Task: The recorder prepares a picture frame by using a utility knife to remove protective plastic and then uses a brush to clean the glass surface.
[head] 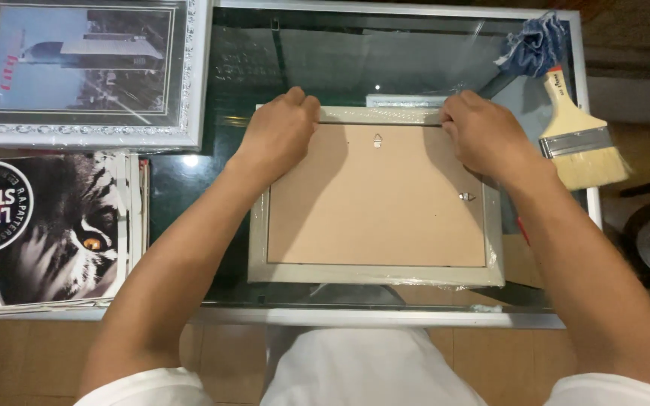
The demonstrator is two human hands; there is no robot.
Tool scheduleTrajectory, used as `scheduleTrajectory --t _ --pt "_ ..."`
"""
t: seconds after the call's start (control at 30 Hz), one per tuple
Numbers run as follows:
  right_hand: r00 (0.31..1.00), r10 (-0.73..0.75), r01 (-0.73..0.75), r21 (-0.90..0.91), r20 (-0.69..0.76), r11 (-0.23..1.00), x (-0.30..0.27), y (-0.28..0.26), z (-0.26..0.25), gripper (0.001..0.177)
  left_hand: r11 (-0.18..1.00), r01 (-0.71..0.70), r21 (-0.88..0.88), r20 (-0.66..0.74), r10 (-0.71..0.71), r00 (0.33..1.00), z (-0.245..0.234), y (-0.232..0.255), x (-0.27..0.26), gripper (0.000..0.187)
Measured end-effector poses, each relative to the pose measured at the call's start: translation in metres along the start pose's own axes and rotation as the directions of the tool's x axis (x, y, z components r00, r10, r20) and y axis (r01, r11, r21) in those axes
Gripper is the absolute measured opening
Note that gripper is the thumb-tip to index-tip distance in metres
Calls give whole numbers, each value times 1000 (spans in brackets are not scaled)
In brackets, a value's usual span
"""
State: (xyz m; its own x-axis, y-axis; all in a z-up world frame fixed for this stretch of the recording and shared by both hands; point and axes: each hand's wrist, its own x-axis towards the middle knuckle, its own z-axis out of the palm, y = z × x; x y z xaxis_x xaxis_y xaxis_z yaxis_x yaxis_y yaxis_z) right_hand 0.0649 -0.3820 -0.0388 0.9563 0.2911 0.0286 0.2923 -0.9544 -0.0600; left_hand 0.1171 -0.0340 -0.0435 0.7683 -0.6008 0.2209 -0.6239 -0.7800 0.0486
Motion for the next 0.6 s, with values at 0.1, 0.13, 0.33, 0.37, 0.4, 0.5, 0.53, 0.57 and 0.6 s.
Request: scheduleTrajectory --t 0.1,0.13,0.33,0.37,0.4,0.5,0.53,0.57,0.6 --pt "997 -14 16 -30 73 999 3 -15 -17 12 998 -40 39 -5 40 999 12 -5 8 16" --pt "997 -13 16 -32 72 999 4 -14 -19 12 998 -41 39 -7 41 999 13 -5 10 16" --pt "983 -47 55 -38 180 998 9 -17 -27 15 992 -72 103 39 68 997 22 -7 13 17" --pt "988 -53 62 -62 144 996 10 -15 -23 14 991 -75 108 49 70 996 22 -7 14 18" --pt "992 -59 69 -87 107 994 10 -13 -19 13 990 -77 114 59 71 996 22 -7 14 18" --pt "989 -95 112 -157 112 981 12 -8 -10 12 987 -90 131 113 75 991 14 -4 16 20" --pt "989 -96 113 -156 113 981 18 -13 -17 12 988 -89 130 114 74 991 8 -5 19 20" --pt "976 -14 33 -84 218 996 22 -16 -25 12 993 -58 101 192 37 981 3 -4 24 15" --pt "944 60 -56 -21 324 998 26 -20 -33 13 997 -24 75 270 3 963 -2 -3 29 11"
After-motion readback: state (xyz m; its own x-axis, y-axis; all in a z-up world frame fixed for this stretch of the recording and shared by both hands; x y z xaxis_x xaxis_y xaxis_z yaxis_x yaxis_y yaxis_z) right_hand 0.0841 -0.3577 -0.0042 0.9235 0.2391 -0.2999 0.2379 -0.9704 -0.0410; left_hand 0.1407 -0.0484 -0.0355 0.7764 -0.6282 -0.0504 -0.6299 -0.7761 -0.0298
